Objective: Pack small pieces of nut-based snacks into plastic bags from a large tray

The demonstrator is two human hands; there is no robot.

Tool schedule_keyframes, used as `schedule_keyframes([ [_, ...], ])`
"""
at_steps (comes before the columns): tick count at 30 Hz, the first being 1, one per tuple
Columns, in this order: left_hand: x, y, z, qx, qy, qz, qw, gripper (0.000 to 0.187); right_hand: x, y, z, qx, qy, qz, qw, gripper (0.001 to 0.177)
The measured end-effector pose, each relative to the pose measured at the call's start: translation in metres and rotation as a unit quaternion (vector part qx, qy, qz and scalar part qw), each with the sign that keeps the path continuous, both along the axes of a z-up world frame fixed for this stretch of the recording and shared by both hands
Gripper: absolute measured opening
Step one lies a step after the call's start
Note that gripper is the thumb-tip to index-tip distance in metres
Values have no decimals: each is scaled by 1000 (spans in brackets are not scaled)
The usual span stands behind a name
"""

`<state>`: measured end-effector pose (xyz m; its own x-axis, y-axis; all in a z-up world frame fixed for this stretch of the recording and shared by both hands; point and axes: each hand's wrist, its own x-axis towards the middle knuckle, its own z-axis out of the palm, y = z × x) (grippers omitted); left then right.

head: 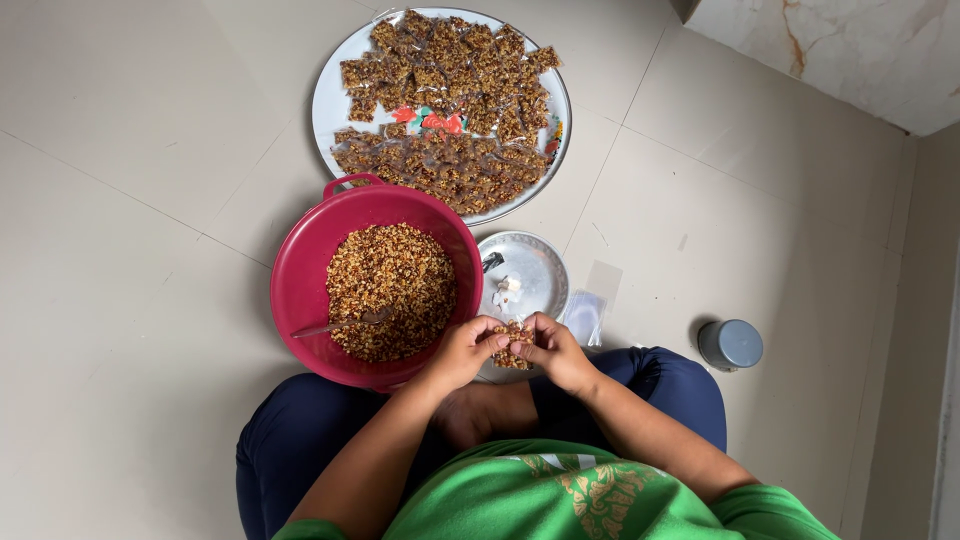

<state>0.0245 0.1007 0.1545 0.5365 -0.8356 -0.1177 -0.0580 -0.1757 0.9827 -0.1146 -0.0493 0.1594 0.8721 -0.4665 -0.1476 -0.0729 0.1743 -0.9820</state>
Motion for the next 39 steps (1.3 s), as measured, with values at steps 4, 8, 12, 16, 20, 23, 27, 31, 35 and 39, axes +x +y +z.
schedule_keyframes([
  [4, -2, 0, -7, 11, -19, 2, 1000, 20, 7, 7, 28, -4, -7, -19, 1000, 19],
  [8, -10, -4, -12, -64, 121, -37, 990, 26, 5, 4, 15, -16, -5, -58, 998, 20],
  [12, -12, -7, -14, -66, 99, -45, 992, 29, 3, 5, 26, 7, -22, -59, 998, 19],
  [16, -10, -3, 11, -52, 98, -24, 994, 24, 5, 2, 21, 6, -21, -48, 999, 16],
  [20, -10, -2, 1, -58, 112, -22, 992, 22, 6, 3, 27, -8, -32, -54, 998, 21],
  [23, -5, -3, -12, -61, 105, 12, 992, 19, 7, 2, 17, 9, -29, -36, 999, 21],
  [27, -7, -4, 41, -95, 202, 75, 972, 12, 0, 7, 6, 52, 9, 10, 999, 23],
  [31, -5, -4, 24, -104, 211, 81, 968, 19, -1, 2, -8, 17, 31, 28, 999, 23],
  [35, -8, -5, 22, -101, 213, 101, 967, 18, 1, 5, -1, 29, 24, 14, 999, 23],
  [39, -12, -4, 42, -104, 237, 90, 962, 31, 0, 2, -4, 22, 1, -11, 1000, 21],
])
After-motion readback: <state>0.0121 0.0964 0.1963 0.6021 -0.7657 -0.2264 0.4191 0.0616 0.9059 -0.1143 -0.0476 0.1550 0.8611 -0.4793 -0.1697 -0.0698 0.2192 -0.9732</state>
